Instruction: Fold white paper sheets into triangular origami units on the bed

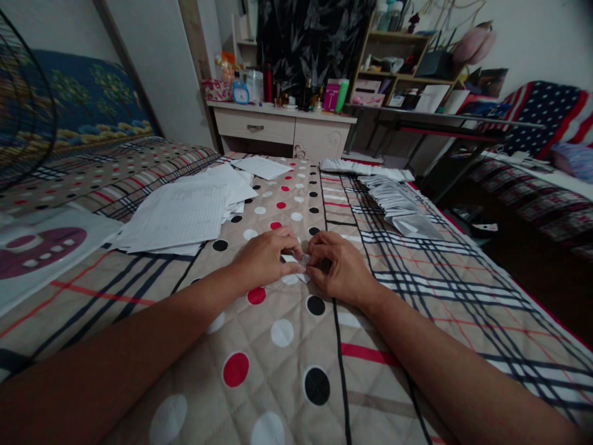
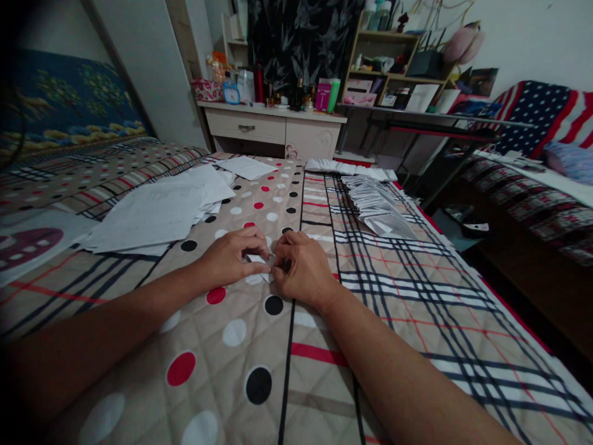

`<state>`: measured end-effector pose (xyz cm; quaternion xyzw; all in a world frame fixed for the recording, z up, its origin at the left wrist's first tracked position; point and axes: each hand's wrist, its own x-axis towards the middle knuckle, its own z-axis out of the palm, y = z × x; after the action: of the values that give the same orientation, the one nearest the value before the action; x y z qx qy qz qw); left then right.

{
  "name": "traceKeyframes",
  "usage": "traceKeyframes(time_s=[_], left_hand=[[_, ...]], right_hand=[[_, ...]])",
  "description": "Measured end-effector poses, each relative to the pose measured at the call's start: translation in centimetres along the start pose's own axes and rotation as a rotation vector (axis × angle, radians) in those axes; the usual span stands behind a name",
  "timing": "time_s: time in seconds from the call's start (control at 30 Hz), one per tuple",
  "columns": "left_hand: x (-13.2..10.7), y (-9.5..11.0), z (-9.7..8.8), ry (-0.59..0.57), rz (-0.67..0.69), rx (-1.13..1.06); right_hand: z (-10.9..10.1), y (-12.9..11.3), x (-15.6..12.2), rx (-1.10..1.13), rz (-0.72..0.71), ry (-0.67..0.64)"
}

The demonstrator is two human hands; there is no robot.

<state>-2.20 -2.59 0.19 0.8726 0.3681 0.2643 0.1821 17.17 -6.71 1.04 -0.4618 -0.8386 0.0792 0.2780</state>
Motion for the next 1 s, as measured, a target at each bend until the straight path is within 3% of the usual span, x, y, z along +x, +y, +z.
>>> traceKeyframes(time_s=[0.13, 0.3, 0.47, 0.57, 0.67, 0.8, 1.0], left_hand=[[0.2, -0.2, -0.1, -0.022, -0.134, 0.016], [0.2, -0.4, 0.2, -0.052, -0.176, -0.107], [0.2, 0.2, 0.7, 0.175, -0.226, -0.279], [0.3, 0.9, 0.3, 0.337, -0.128, -0.229], [0.3, 1.3, -0.2, 0.421, -0.019, -0.161], [0.2, 1.3, -0.4, 0.401, -0.013, -0.159], [0.3, 1.1, -0.2, 0.29, -0.172, -0.367]], right_hand=[[-0.2, 0.2, 0.0, -0.026, 0.085, 0.016], [-0.2, 0.4, -0.1, -0.021, 0.171, -0.048], [0.0, 0.2, -0.1, 0.055, 0.17, 0.035], [0.0, 0.1, -0.1, 0.17, 0.167, 0.113], [-0.1, 0.2, 0.0, 0.317, 0.135, 0.168], [-0.2, 0.5, 0.1, 0.412, 0.063, 0.208], [0.0, 0.8, 0.1, 0.48, 0.071, 0.225]])
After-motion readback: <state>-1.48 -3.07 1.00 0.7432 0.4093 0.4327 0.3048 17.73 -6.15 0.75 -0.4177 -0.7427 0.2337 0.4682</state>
